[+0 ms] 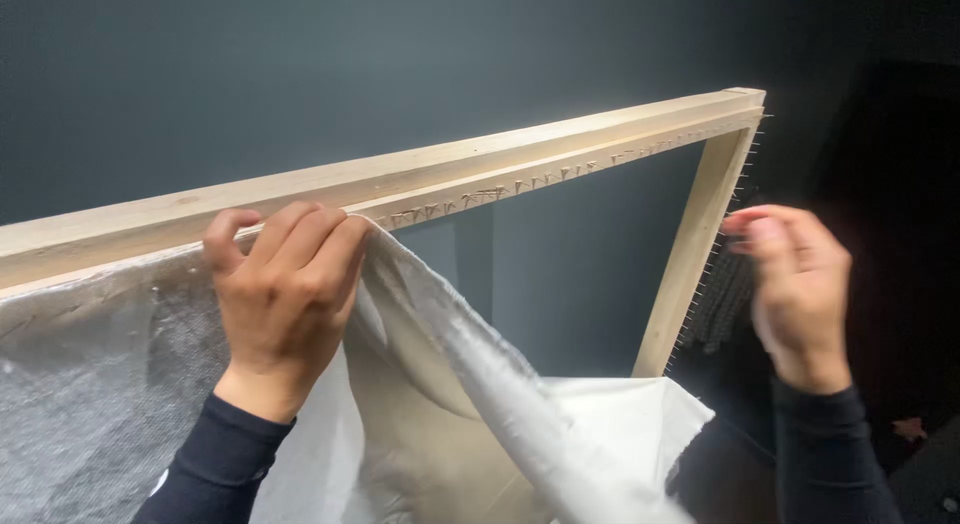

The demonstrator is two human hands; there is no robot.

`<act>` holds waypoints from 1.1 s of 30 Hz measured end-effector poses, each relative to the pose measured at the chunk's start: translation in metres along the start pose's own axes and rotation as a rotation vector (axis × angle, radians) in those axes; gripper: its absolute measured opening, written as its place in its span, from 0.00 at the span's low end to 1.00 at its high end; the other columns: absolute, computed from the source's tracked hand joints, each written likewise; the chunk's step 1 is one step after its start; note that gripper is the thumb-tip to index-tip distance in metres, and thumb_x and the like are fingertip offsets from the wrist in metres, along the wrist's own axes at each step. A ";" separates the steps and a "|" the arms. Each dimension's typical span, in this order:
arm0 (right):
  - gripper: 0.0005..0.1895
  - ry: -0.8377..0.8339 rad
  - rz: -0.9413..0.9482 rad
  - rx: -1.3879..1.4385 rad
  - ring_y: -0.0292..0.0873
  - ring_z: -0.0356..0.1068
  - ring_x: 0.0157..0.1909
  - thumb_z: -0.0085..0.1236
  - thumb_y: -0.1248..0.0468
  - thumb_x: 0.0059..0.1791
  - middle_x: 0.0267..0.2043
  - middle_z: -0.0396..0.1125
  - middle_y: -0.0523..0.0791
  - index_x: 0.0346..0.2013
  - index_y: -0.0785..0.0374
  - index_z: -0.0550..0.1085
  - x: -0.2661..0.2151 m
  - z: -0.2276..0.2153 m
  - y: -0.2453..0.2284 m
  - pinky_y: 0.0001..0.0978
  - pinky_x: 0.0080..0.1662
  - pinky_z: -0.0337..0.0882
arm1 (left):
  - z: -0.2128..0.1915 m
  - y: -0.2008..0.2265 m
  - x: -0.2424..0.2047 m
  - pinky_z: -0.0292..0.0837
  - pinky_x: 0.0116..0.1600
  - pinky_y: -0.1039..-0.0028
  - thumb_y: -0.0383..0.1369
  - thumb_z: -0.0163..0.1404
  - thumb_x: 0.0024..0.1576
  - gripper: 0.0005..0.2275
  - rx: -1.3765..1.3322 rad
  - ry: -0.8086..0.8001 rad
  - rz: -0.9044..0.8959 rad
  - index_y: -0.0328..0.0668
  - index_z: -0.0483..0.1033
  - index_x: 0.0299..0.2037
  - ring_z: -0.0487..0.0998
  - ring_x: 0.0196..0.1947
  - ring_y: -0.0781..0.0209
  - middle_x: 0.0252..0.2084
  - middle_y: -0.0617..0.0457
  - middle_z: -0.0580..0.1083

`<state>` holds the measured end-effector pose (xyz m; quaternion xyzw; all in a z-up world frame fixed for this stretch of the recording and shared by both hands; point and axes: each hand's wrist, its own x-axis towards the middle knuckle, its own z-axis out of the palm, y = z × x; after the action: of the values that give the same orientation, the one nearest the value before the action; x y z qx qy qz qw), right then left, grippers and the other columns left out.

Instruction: Attaching and stretching a primary tufting cloth onto a wooden frame using carpet grippers.

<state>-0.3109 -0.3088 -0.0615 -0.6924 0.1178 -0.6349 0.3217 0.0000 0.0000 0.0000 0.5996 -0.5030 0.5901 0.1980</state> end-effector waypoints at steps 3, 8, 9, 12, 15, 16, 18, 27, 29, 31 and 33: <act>0.18 -0.390 -0.072 -0.156 0.42 0.75 0.54 0.61 0.60 0.49 0.51 0.75 0.48 0.52 0.64 0.76 -0.023 0.095 -0.062 0.34 0.56 0.74 | -0.002 -0.002 0.003 0.55 0.66 0.63 0.31 0.56 0.66 0.01 -0.010 0.001 -0.006 0.51 0.79 0.42 0.77 0.51 0.67 0.45 0.63 0.78; 0.27 -0.457 -0.103 0.011 0.44 0.76 0.52 0.70 0.54 0.43 0.49 0.75 0.49 0.51 0.66 0.75 -0.055 0.204 -0.101 0.36 0.53 0.75 | -0.004 -0.002 0.005 0.56 0.65 0.63 0.31 0.56 0.64 0.01 -0.016 0.002 -0.005 0.51 0.78 0.42 0.77 0.51 0.66 0.43 0.63 0.77; 0.30 -0.440 -0.103 -0.009 0.44 0.76 0.49 0.72 0.53 0.41 0.47 0.75 0.49 0.50 0.67 0.74 -0.061 0.221 -0.111 0.36 0.51 0.75 | -0.005 -0.003 0.005 0.56 0.64 0.64 0.30 0.55 0.63 0.01 -0.023 0.000 -0.003 0.51 0.78 0.42 0.77 0.51 0.66 0.42 0.63 0.77; 0.29 -0.363 -0.141 -0.019 0.45 0.74 0.43 0.71 0.55 0.42 0.42 0.72 0.51 0.50 0.69 0.72 -0.072 0.246 -0.110 0.35 0.46 0.75 | -0.006 -0.005 0.006 0.56 0.63 0.64 0.29 0.54 0.61 0.03 -0.037 -0.013 -0.001 0.50 0.78 0.41 0.77 0.50 0.67 0.41 0.63 0.76; 0.08 -0.231 -0.217 0.065 0.38 0.75 0.44 0.54 0.66 0.57 0.44 0.73 0.47 0.49 0.66 0.75 -0.078 0.255 -0.094 0.28 0.47 0.77 | -0.003 -0.008 0.003 0.56 0.64 0.64 0.28 0.53 0.62 0.03 -0.032 0.002 0.014 0.49 0.78 0.42 0.77 0.49 0.67 0.41 0.62 0.76; 0.08 -0.233 -0.220 0.070 0.38 0.75 0.44 0.54 0.66 0.57 0.44 0.73 0.47 0.49 0.66 0.75 -0.074 0.255 -0.097 0.28 0.47 0.77 | -0.004 -0.009 0.003 0.56 0.64 0.64 0.28 0.53 0.62 0.03 -0.026 0.003 0.013 0.49 0.78 0.42 0.77 0.49 0.67 0.41 0.62 0.76; 0.09 -0.155 0.214 0.118 0.33 0.65 0.29 0.52 0.64 0.56 0.29 0.72 0.42 0.43 0.67 0.75 -0.068 0.251 -0.103 0.25 0.31 0.65 | -0.005 -0.008 0.003 0.56 0.64 0.64 0.29 0.53 0.62 0.03 -0.045 0.016 0.014 0.49 0.78 0.41 0.76 0.48 0.66 0.41 0.62 0.76; 0.10 -0.101 -0.038 0.136 0.29 0.68 0.34 0.61 0.65 0.53 0.33 0.73 0.42 0.43 0.69 0.73 -0.056 0.258 -0.122 0.21 0.36 0.70 | -0.001 -0.011 0.000 0.56 0.63 0.66 0.30 0.52 0.63 0.04 -0.013 0.044 0.043 0.48 0.79 0.45 0.76 0.49 0.68 0.42 0.62 0.76; 0.10 -0.163 -0.058 0.243 0.29 0.70 0.38 0.61 0.67 0.52 0.37 0.74 0.41 0.45 0.69 0.75 -0.058 0.262 -0.116 0.21 0.40 0.72 | -0.001 -0.012 -0.001 0.56 0.63 0.66 0.31 0.52 0.62 0.05 -0.007 0.043 0.043 0.48 0.79 0.45 0.76 0.49 0.68 0.42 0.62 0.76; 0.12 -0.226 -0.079 0.352 0.29 0.72 0.41 0.61 0.68 0.51 0.41 0.75 0.40 0.48 0.70 0.77 -0.059 0.265 -0.110 0.21 0.44 0.73 | 0.000 -0.012 -0.002 0.56 0.63 0.66 0.31 0.52 0.62 0.05 0.002 0.042 0.045 0.48 0.79 0.45 0.76 0.49 0.68 0.42 0.62 0.76; 0.08 -0.223 0.021 0.395 0.27 0.69 0.36 0.61 0.68 0.52 0.35 0.75 0.39 0.45 0.68 0.81 -0.059 0.268 -0.105 0.21 0.39 0.70 | 0.000 -0.013 -0.002 0.57 0.62 0.66 0.31 0.52 0.63 0.04 0.011 0.044 0.056 0.48 0.78 0.44 0.75 0.48 0.68 0.42 0.62 0.75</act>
<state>-0.0904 -0.1153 -0.0430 -0.6807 -0.0377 -0.5618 0.4687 0.0107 0.0063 0.0027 0.5731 -0.5120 0.6113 0.1890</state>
